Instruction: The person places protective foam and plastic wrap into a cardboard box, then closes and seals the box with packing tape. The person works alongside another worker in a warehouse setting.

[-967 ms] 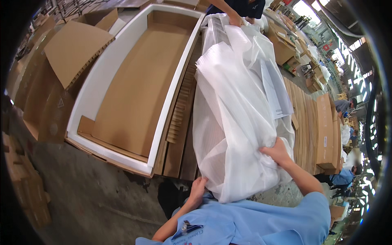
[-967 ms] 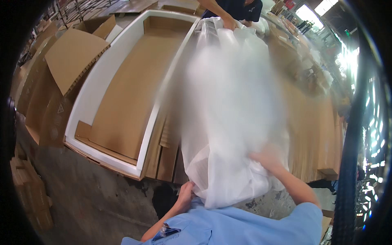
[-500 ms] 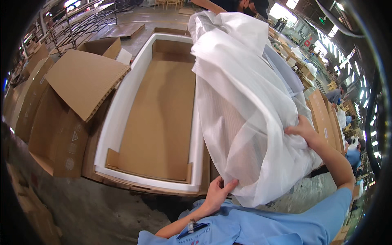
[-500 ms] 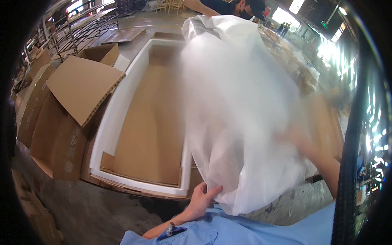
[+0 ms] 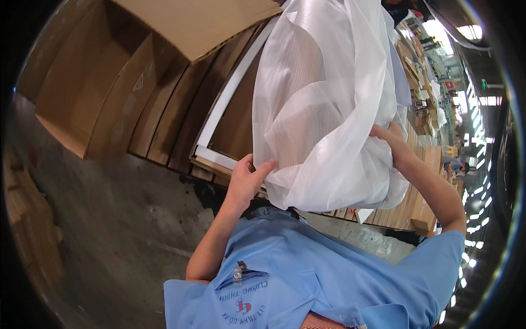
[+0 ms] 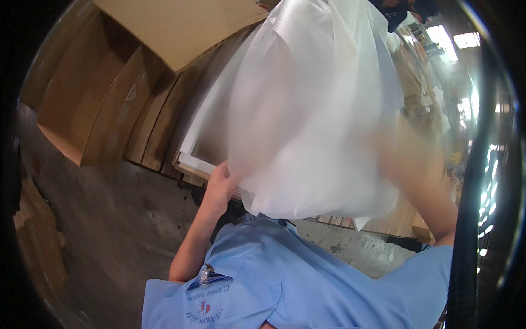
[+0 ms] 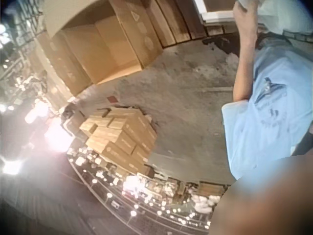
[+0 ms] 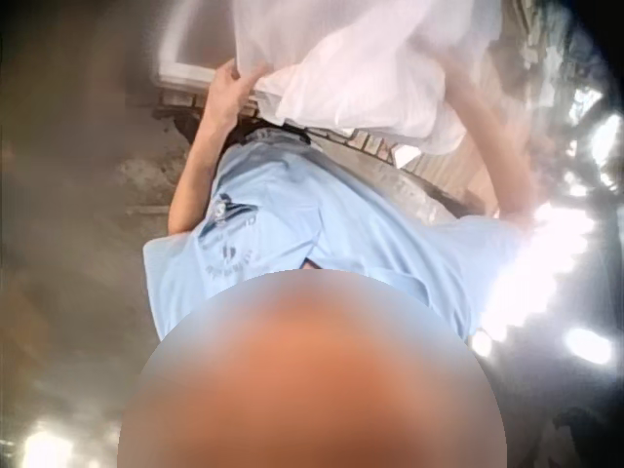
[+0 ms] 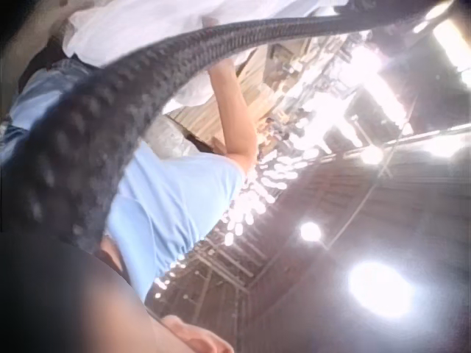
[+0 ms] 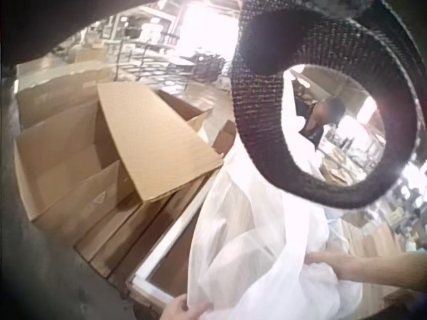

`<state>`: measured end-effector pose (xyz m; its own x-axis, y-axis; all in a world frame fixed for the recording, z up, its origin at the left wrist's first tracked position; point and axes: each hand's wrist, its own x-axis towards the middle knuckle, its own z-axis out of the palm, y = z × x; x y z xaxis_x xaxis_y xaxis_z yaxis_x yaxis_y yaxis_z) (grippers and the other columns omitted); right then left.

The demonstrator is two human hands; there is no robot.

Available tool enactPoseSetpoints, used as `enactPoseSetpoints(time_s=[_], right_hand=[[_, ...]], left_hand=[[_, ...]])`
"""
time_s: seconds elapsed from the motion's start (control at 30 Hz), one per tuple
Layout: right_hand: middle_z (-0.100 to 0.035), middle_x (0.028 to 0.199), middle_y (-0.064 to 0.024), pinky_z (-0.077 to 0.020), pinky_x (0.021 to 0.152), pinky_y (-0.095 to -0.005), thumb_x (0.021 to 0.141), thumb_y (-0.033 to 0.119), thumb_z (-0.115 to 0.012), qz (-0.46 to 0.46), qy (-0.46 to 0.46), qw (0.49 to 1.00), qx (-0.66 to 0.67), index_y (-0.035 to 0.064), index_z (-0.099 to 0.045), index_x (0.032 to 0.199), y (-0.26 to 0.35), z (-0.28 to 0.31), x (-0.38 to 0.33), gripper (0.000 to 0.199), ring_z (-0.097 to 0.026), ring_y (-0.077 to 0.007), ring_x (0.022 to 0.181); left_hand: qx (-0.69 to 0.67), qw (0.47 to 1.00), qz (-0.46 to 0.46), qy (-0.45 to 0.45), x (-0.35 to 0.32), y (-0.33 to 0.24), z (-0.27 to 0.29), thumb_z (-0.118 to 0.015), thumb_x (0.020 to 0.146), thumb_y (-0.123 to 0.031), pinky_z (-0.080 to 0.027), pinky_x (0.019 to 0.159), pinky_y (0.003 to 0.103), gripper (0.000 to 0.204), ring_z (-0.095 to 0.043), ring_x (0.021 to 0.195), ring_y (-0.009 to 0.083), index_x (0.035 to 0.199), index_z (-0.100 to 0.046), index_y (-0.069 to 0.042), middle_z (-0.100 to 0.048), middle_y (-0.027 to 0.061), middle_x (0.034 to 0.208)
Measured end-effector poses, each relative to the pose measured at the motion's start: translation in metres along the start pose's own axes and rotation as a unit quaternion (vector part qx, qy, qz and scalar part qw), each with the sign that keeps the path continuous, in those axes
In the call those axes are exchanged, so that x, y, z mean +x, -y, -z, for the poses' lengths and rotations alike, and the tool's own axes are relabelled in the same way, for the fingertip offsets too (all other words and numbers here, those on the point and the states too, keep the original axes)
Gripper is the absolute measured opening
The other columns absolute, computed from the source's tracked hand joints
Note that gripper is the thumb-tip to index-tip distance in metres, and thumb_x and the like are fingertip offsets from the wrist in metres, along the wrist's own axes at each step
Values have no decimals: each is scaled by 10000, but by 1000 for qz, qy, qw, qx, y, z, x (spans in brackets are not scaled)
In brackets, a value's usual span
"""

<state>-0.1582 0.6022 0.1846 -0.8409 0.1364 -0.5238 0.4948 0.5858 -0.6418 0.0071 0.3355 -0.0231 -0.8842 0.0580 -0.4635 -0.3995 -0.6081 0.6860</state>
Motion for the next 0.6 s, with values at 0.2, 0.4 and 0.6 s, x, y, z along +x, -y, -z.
enactPoseSetpoints(time_s=[0.2,0.4,0.6], right_hand=[[-634,1238,-237,-616,924,-436,767,226,-794,-21,22,1000,2,-117,-434,1401,24,-50,8,805,-706,-320,1070],[-642,1230,-228,-610,920,-435,750,213,-788,-71,-78,994,-22,-118,-437,1410,11,-55,25,818,-705,-316,1067],[-651,1223,-233,-615,897,-422,729,189,-772,-43,-71,996,-23,-129,-466,1376,-3,-34,36,783,-712,-320,1041]], left_hand=[[-79,995,-56,-39,-41,-17,30,-665,986,-91,-438,1096,356,591,-552,1286,198,1522,-440,15,-544,150,1472],[297,899,-265,-180,-49,1,78,-734,886,-77,-474,1071,402,573,-616,1243,324,1417,-542,16,-619,205,1379],[445,824,-343,66,-4,-37,35,-807,822,-354,-370,1170,509,870,-467,1412,435,1492,-453,75,-475,267,1532]])
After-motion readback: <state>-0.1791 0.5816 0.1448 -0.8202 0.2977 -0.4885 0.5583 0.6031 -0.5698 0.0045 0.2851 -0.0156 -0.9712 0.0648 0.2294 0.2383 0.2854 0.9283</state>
